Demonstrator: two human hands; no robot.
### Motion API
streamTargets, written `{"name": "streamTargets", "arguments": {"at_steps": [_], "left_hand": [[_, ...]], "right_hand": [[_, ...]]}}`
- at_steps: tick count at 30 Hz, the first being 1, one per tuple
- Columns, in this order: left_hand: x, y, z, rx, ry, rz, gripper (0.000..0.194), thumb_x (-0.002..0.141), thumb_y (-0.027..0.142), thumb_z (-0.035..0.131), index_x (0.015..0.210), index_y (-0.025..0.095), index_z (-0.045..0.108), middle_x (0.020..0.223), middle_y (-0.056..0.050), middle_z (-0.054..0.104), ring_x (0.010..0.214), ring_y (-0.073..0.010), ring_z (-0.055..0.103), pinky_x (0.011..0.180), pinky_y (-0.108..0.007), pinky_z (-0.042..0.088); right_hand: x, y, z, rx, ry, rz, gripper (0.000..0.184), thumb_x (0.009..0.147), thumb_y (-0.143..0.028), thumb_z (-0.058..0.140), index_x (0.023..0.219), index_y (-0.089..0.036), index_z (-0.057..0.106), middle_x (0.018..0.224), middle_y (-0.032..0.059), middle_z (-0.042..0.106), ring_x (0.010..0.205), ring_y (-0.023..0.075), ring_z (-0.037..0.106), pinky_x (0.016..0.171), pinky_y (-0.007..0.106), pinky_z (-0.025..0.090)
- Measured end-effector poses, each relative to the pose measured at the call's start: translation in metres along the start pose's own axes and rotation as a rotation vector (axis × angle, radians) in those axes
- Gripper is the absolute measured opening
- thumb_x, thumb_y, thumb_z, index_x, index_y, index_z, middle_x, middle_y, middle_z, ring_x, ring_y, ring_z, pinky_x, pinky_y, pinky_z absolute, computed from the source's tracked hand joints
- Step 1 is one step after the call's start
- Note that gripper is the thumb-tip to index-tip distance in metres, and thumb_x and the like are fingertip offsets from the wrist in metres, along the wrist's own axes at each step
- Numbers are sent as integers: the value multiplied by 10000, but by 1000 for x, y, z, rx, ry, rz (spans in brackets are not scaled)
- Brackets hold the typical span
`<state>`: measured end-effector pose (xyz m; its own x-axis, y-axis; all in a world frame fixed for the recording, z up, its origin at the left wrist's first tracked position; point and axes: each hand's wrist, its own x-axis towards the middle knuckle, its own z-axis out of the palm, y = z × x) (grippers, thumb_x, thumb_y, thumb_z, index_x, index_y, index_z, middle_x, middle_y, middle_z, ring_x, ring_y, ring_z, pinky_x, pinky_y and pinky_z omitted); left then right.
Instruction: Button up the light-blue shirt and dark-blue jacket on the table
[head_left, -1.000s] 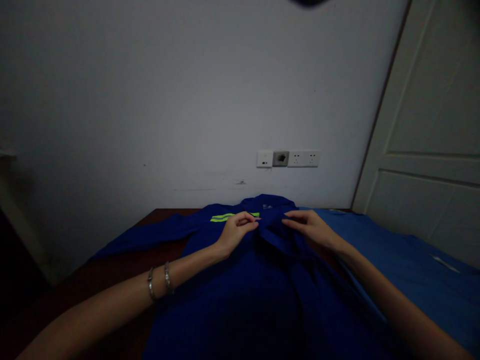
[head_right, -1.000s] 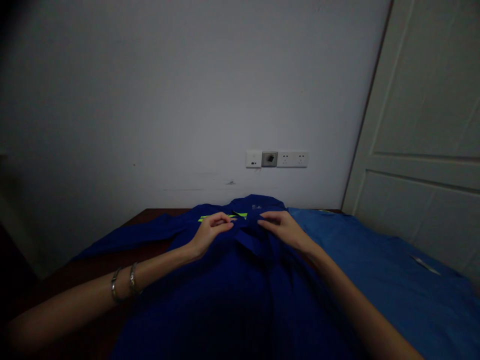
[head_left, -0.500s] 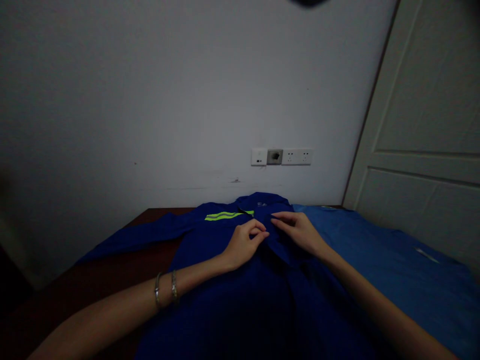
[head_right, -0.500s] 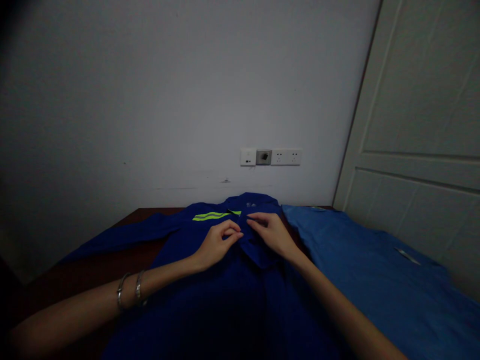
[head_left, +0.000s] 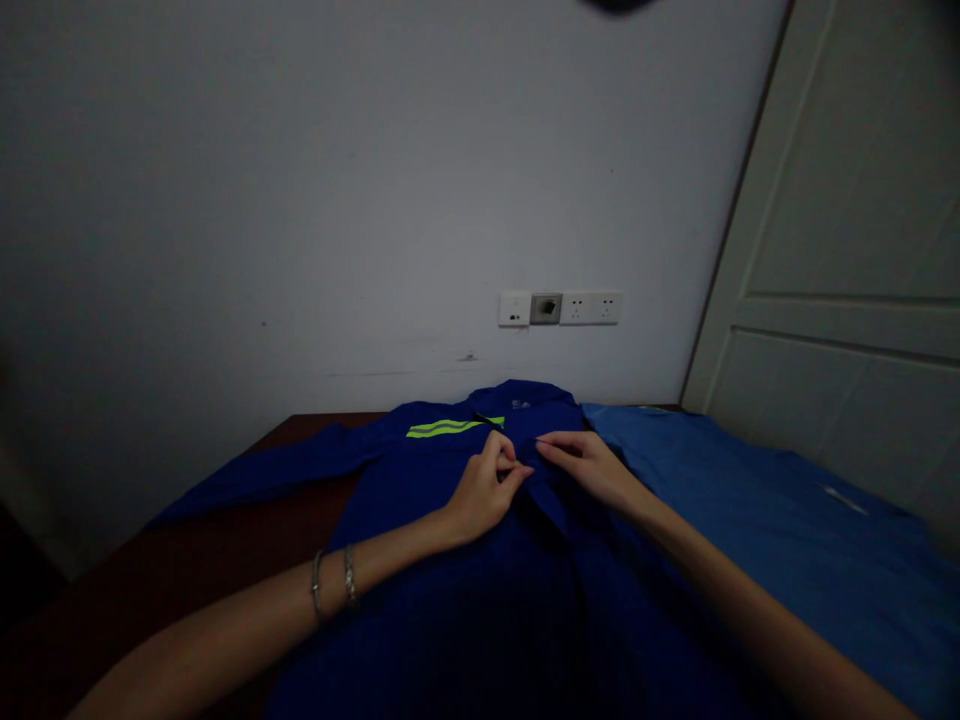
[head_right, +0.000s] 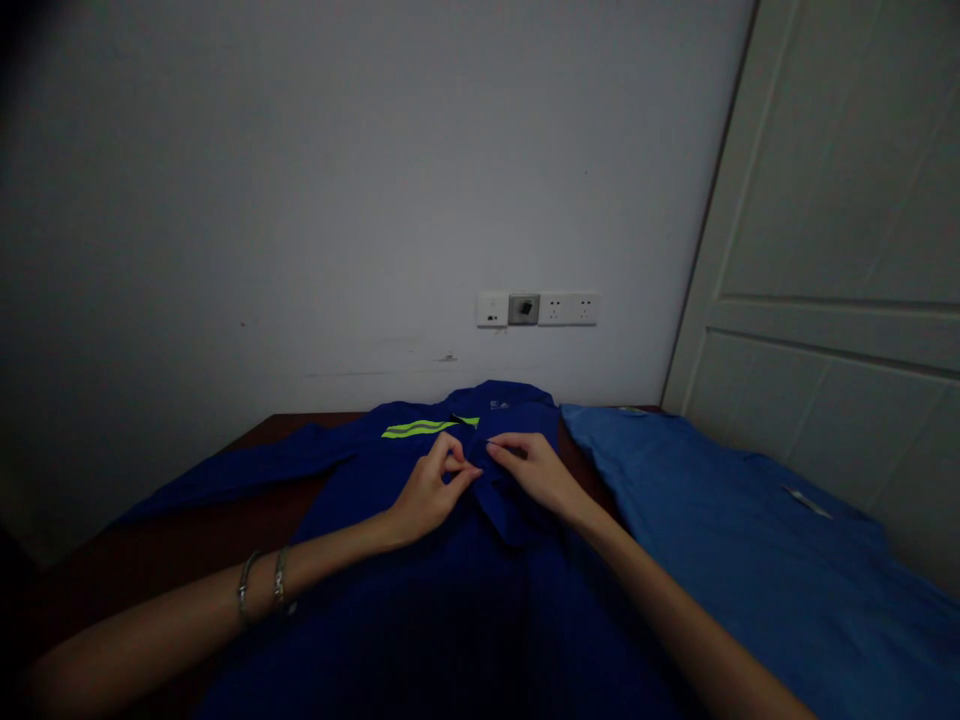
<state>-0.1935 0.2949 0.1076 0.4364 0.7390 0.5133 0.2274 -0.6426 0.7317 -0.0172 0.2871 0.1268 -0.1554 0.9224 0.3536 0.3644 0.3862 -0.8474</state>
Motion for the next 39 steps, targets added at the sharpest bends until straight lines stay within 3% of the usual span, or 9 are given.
{"name": "streamTargets", "arguments": {"at_steps": [14,20,28,34,39], "left_hand": [[1,-2,0,75,-6,49,94,820,217,470,814,195,379,667,34,510,597,-107,475,562,-222,323],[-1,-4,0,100,-1,64,77,825,213,455,816,195,381,689,30,497,618,-109,473,586,-229,338],[-8,-2,2,148,0,100,83,832,228,454,802,195,384,705,28,475,624,-105,463,600,-232,344],[-12,-8,7,180,34,221,102,827,167,414,747,196,358,725,7,462,655,-109,451,633,-242,363],[-15,-18,10,179,48,324,135,797,102,382,720,200,329,715,0,437,667,-117,434,651,-250,372]], "right_hand": [[-4,-9,-1,-44,-65,-79,288,766,-406,538,825,-180,706,777,23,677,786,186,588,748,297,438],[-5,-8,-1,85,-53,151,435,801,-490,448,810,-146,714,645,31,655,603,154,568,563,255,432],[-7,-3,-3,173,-141,262,295,720,-387,568,843,-165,718,658,45,673,523,121,555,475,224,409],[-9,1,2,190,-116,187,298,586,-397,713,780,-170,720,722,55,685,655,151,596,598,267,464],[-14,-1,8,168,-96,163,360,550,-437,724,773,-155,705,732,45,677,709,163,607,679,293,473]]}}
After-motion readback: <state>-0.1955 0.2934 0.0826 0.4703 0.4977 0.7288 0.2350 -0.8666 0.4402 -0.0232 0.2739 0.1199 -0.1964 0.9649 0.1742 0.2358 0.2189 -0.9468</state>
